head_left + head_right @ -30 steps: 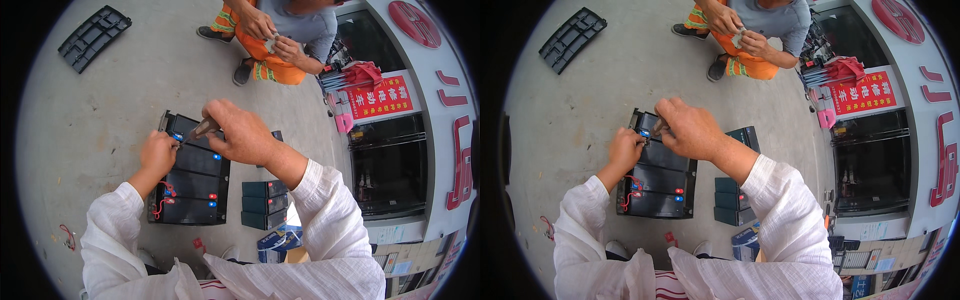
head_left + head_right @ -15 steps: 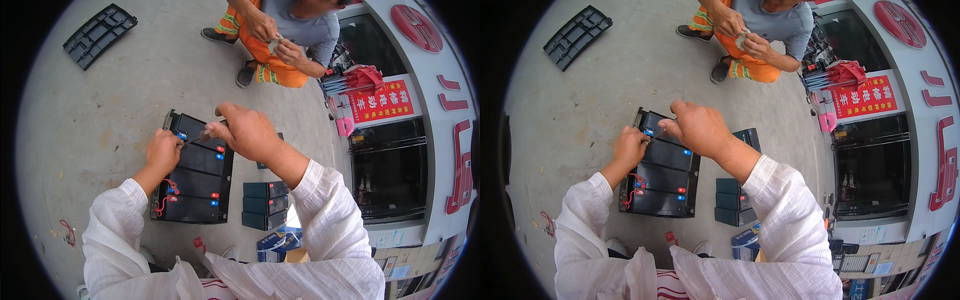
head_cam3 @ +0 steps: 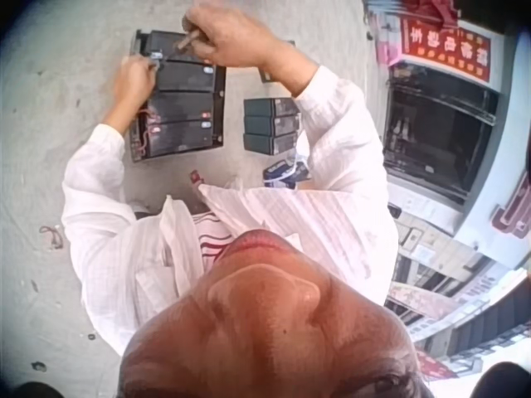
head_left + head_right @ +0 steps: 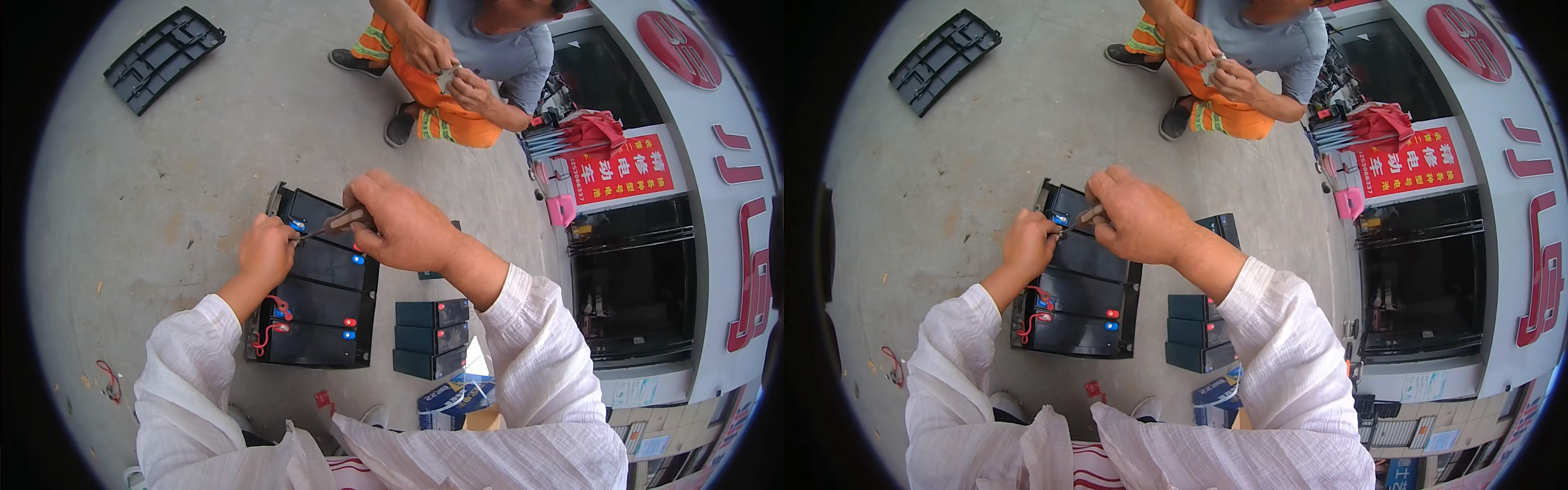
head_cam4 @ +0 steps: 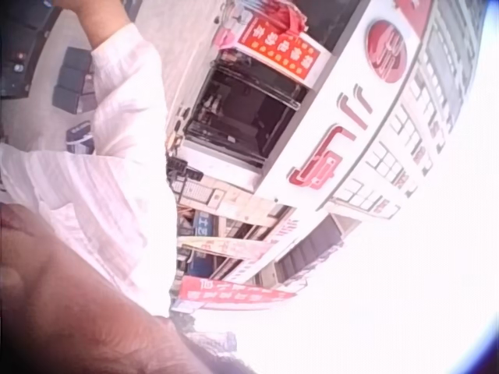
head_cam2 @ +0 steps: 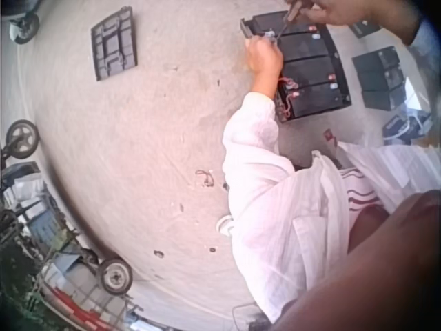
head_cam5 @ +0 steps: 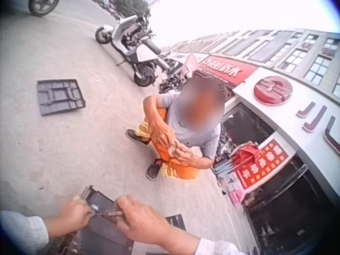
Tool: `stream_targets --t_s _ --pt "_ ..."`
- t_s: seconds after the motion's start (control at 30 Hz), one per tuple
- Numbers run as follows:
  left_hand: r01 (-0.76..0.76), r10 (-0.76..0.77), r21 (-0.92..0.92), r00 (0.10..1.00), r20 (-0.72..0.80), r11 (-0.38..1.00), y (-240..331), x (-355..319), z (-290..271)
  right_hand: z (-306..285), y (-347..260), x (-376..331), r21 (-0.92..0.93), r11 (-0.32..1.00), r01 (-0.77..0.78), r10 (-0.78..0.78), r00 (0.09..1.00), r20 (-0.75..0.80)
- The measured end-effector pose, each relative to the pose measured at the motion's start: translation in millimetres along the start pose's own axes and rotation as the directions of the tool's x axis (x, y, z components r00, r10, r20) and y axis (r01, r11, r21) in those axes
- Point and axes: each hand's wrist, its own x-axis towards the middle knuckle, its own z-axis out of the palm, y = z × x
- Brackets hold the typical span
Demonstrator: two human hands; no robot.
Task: The person unpacks several batteries from a cardboard box and places them into a black battery tray. They then use a screwdriver to tighten the terminal connections between the batteries and attach red and black wires to the terminals.
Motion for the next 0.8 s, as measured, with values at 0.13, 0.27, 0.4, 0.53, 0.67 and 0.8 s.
stream_targets --t_s 0.13,0.27,0.4,0.53,0.67,0.8 --pt "-0.009 0.009 0.006 1.000 -0.006 1.000 -2.5 0.0 -0.1 3.2 0.8 5.7 -0.169 0.977 -0.132 0.142 0.989 0.046" --pt "-0.023 0.023 -0.005 1.000 -0.011 1.000 -1.3 0.1 -0.6 0.4 -0.7 3.8 -0.080 0.989 -0.127 0.129 0.992 0.017" --pt "-0.021 0.020 -0.010 1.000 -0.020 1.000 -2.0 -0.2 1.7 2.2 1.4 3.4 -0.169 0.985 -0.046 0.043 0.999 -0.022" --pt "-0.011 0.011 -0.001 1.000 -0.003 1.000 0.3 -0.8 -3.6 -7.1 -10.9 10.0 -0.202 0.945 -0.257 0.286 0.949 0.129" --pt "-0.020 0.020 0.001 1.000 -0.014 1.000 -0.4 -1.1 -0.5 -0.5 -2.5 2.0 -0.057 0.994 -0.093 0.092 0.996 -0.012" --pt "-0.021 0.021 -0.020 1.000 -0.020 1.000 -1.8 -0.5 1.1 2.7 -0.1 6.7 -0.225 0.968 -0.110 0.111 0.994 -0.005"
